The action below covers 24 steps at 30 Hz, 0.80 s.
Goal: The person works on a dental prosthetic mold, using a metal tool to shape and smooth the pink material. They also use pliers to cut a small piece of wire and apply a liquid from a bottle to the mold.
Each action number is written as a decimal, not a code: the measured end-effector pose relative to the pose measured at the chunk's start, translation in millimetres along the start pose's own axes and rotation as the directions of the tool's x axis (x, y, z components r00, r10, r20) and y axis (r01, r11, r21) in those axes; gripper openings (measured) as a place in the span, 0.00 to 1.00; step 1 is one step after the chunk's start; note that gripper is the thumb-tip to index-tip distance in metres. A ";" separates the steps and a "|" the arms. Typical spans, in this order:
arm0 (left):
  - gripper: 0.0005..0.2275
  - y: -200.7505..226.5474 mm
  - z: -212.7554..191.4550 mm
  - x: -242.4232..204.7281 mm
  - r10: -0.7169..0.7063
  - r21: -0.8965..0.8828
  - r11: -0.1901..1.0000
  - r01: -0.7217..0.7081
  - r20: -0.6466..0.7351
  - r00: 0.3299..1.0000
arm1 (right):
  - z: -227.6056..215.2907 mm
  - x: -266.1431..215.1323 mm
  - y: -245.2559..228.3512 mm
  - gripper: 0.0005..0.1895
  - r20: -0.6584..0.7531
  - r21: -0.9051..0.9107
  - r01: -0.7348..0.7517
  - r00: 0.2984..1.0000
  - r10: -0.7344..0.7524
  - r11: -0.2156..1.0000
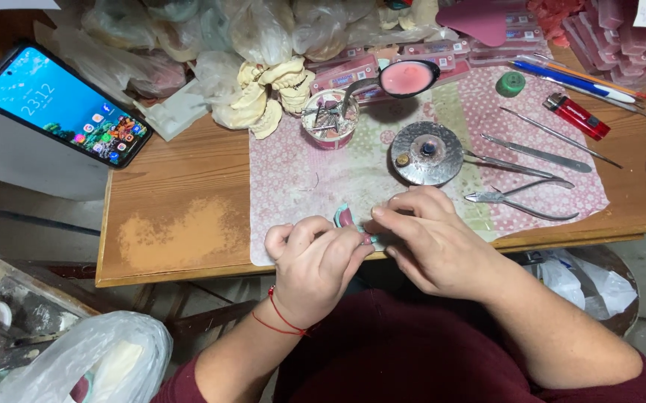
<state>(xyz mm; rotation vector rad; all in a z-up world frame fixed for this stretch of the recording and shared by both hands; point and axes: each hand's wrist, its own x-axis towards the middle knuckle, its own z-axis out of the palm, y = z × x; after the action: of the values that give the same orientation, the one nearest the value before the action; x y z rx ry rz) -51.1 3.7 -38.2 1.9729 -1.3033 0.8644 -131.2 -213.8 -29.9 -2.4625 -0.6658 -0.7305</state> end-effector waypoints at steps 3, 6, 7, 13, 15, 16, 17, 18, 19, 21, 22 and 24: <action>0.07 -0.9 -5.1 3.4 -0.018 -0.019 1.000 0.019 0.046 0.999 | -1.7 -0.4 0.0 0.32 0.014 0.003 0.004 1.000 -0.004 1.000; 0.11 -1.5 -17.3 18.6 -0.069 -0.057 0.996 0.075 0.096 0.993 | -3.8 2.1 -2.4 0.32 0.006 0.027 0.006 1.000 -0.006 1.000; 0.11 -1.7 -21.4 23.0 -0.082 -0.060 0.994 0.089 0.121 0.989 | -3.0 2.2 -2.3 0.33 0.011 0.047 0.008 1.000 -0.008 0.999; 0.07 -6.6 -22.4 22.1 -0.065 -0.009 0.998 0.067 0.143 0.988 | 1.8 -4.5 0.4 0.34 0.046 0.077 0.025 0.999 -0.029 0.997; 0.05 -7.0 -20.6 19.9 -0.055 0.008 0.998 0.054 0.142 0.988 | 1.7 -4.8 0.5 0.34 0.051 0.070 0.028 0.998 -0.032 0.997; 0.05 -6.8 -19.8 19.5 -0.057 0.008 0.998 0.056 0.132 0.990 | 1.5 -4.3 0.5 0.33 0.051 0.062 0.037 0.998 -0.040 0.997; 0.05 -6.3 -19.3 18.6 -0.059 0.008 0.998 0.059 0.124 0.991 | 1.5 -4.4 -0.1 0.32 0.051 0.055 0.044 0.998 -0.047 0.998; 0.05 -6.0 -18.8 17.5 -0.061 0.008 0.998 0.060 0.125 0.990 | 0.6 -3.6 -1.4 0.32 0.052 0.056 0.043 0.998 -0.046 0.997; 0.05 -5.9 -18.1 16.9 -0.058 0.011 0.998 0.057 0.117 0.991 | -0.7 -2.5 -2.3 0.33 0.052 0.079 0.032 0.998 -0.037 0.996; 0.05 -4.9 -19.3 17.7 -0.055 0.015 0.998 0.054 0.108 0.993 | -2.9 -0.7 -2.9 0.33 0.051 0.102 0.024 0.998 -0.029 0.994; 0.05 -4.2 -21.1 19.2 -0.067 0.007 0.998 0.067 0.110 0.992 | -3.8 0.1 -2.5 0.32 0.013 0.145 0.003 1.000 -0.005 0.989; 0.05 -6.9 -27.1 22.2 -0.077 0.003 0.997 0.077 0.109 0.991 | -4.2 -2.0 0.6 0.31 -0.028 0.188 -0.011 0.999 0.016 0.982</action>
<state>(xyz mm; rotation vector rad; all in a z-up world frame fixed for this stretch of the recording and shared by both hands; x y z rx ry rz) -43.0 15.3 -5.4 2.0809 -1.2782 0.7281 -133.9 -217.3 -28.2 -2.2781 -0.6740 -0.6651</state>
